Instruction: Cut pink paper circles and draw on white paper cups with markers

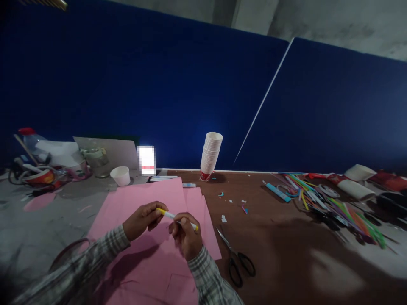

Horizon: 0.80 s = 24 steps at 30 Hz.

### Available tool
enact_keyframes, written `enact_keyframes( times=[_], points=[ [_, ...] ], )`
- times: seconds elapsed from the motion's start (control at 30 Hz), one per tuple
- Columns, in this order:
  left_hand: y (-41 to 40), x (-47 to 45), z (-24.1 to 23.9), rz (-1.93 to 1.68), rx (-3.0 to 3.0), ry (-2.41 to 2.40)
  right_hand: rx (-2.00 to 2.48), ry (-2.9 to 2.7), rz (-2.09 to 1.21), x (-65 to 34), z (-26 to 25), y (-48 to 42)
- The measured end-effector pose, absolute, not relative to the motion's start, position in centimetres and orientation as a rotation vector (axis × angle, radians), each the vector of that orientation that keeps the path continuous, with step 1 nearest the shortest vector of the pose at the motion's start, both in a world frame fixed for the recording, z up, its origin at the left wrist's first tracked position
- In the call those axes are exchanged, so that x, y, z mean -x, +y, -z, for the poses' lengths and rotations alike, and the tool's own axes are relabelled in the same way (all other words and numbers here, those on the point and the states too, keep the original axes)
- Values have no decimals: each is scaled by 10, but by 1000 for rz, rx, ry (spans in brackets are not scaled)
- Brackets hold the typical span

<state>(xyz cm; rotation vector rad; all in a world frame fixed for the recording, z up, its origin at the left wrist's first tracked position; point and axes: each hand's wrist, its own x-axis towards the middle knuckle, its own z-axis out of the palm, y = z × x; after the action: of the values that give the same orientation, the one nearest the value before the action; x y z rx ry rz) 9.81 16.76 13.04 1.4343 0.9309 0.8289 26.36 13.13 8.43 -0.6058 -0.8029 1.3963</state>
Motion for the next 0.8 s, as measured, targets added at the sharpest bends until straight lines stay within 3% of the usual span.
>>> enact_keyframes(
  times=[0.27,0.4,0.6,0.8],
  points=[
    [160,-103,-133,-845,-1544,1022,551,-781,-1464,-260,-84,129],
    [149,-84,-134,-967,-1609,1286,642,-909,-1463,-265,-85,128],
    [63,-48,-102,-986,-2202,1354,974,-1206,-1173,-271,-100,130],
    [10,-49,-77,-646,-2477,1304,1095,-2031,-765,-233,-123,163]
  ],
)
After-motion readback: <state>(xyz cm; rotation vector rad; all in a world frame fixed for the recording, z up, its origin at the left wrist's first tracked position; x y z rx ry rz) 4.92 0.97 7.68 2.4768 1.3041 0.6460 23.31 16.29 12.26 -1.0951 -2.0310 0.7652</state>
